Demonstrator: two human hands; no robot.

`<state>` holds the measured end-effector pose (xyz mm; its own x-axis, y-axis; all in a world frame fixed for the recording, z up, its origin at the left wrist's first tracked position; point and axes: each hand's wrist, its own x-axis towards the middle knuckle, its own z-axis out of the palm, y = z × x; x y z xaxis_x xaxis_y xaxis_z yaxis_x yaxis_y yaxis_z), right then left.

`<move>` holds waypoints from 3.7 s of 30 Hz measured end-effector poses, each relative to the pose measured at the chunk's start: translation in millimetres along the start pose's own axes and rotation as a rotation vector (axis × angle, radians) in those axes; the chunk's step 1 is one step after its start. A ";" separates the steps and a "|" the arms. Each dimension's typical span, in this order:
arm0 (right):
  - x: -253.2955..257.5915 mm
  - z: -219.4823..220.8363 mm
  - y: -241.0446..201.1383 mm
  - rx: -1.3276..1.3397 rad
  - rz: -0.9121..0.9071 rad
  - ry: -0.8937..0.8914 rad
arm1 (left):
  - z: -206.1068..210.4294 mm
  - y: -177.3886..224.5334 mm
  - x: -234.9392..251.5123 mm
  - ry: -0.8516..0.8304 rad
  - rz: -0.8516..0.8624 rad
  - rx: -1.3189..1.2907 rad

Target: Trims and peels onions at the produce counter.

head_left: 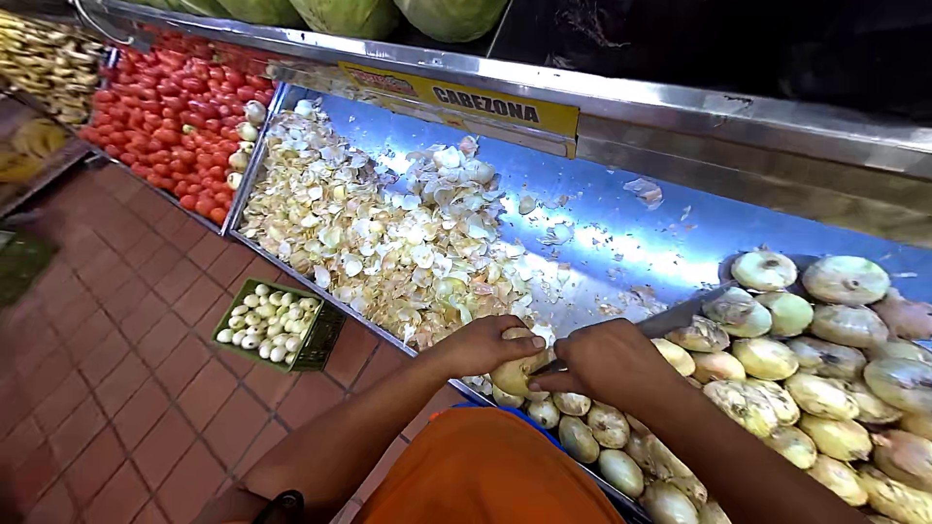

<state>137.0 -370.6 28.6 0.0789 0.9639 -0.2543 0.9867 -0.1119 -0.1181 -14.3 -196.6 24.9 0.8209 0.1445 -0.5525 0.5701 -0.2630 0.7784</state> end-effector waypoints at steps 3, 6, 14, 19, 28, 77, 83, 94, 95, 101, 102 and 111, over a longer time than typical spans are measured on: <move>-2.2 13.1 -2.2 0.002 -0.140 0.071 | 8.3 2.0 0.0 -0.060 0.003 0.067; -7.0 28.6 6.1 0.026 -0.209 0.267 | 12.8 -0.1 1.0 -0.057 0.005 -0.038; -18.0 33.4 7.8 0.096 -0.270 0.421 | 15.6 0.9 18.5 0.097 0.000 -0.236; -18.6 19.6 22.2 0.148 0.105 0.274 | -8.8 3.8 27.6 0.107 0.010 -0.306; -13.9 16.9 20.0 -0.025 0.209 0.185 | -2.9 18.4 36.1 0.024 -0.047 0.032; -46.9 76.6 5.6 0.226 0.088 0.415 | 22.2 -18.7 32.6 0.012 -0.238 -0.553; -31.6 39.1 12.3 0.305 0.241 -0.002 | 19.3 -0.9 24.1 -0.002 -0.116 -0.411; 22.8 39.9 -11.2 0.324 0.180 -0.092 | 1.7 -20.5 36.5 0.203 -0.135 -0.078; 29.9 42.3 -15.1 0.335 0.203 -0.059 | -2.1 -19.7 35.6 0.243 -0.135 -0.002; 71.1 48.9 -34.1 0.213 0.205 0.183 | -33.5 -41.4 36.4 0.272 -0.096 -0.242; 74.6 48.1 -36.9 0.181 0.192 0.210 | -37.7 -47.6 37.1 0.258 -0.097 -0.343; 86.9 26.1 -62.3 0.193 0.288 0.160 | -87.8 -89.9 64.6 0.191 -0.129 -0.755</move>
<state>78.7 -286.2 -11.2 0.3852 0.9101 -0.1526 0.8771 -0.4124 -0.2462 -9.6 -79.9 -54.6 0.6995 0.3091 -0.6443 0.4727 0.4761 0.7415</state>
